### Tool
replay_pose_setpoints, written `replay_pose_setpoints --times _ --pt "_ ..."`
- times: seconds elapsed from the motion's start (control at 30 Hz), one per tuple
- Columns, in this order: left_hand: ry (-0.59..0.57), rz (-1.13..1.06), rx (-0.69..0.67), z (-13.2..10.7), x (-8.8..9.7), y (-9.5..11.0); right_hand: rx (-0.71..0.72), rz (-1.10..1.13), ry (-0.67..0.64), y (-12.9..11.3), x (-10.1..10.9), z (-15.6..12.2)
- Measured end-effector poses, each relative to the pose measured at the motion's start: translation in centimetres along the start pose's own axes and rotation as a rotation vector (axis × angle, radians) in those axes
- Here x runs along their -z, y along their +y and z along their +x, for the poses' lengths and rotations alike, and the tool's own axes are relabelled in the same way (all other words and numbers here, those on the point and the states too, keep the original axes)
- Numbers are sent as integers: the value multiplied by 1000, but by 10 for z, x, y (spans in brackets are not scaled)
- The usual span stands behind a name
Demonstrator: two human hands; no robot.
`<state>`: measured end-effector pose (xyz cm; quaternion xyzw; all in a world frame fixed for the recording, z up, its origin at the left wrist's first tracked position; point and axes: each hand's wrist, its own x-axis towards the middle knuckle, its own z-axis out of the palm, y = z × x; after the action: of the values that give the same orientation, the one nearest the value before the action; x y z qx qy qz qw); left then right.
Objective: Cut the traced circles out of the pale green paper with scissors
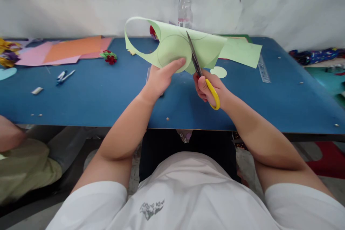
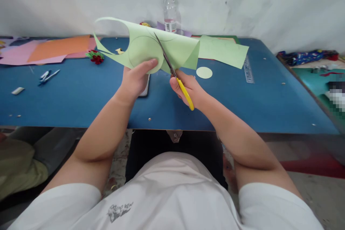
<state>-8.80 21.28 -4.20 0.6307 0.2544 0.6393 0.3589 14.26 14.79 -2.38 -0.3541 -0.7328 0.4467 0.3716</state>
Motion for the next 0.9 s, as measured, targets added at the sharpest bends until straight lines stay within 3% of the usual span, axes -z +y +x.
replay_pose_setpoints --times 0.9 --pt "6 -44 44 2 -3 6 1 -10 4 -5 -1 -2"
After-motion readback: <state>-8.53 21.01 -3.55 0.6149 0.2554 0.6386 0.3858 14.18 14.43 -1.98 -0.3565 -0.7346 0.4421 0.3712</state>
